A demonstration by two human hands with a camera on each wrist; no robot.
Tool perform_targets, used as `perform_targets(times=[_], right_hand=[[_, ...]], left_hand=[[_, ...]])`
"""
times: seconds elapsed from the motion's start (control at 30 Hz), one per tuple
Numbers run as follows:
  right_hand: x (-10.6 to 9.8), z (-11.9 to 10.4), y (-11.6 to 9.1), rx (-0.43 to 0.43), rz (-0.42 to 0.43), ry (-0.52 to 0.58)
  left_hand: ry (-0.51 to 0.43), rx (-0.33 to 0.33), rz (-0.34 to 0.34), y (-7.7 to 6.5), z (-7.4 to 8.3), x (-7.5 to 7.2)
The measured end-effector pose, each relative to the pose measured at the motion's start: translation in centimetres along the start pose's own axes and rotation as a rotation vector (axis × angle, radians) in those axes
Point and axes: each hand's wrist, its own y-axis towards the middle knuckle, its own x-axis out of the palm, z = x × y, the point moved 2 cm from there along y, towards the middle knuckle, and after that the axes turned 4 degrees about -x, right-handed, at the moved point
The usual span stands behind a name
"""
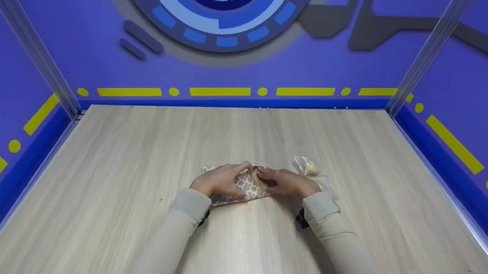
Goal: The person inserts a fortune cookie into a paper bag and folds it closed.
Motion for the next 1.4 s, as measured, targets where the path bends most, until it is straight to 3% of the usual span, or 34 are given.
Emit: perform_targets(times=[0.6, 0.9, 1.4], right_hand=[[0.03, 0.17, -0.11, -0.015, -0.006, -0.010], [-0.07, 0.13, -0.21, 0.018, 0.000, 0.028], [-0.18, 0.10, -0.15, -0.050, 0.024, -0.035]], left_hand=[[-0.003, -0.035, -0.015, -0.09, 0.05, -0.06], [0.015, -0.054, -0.020, -0.04, 0.17, -0.27], [-0.012, -0.051, -0.025, -0.15, -0.01, -0.14]])
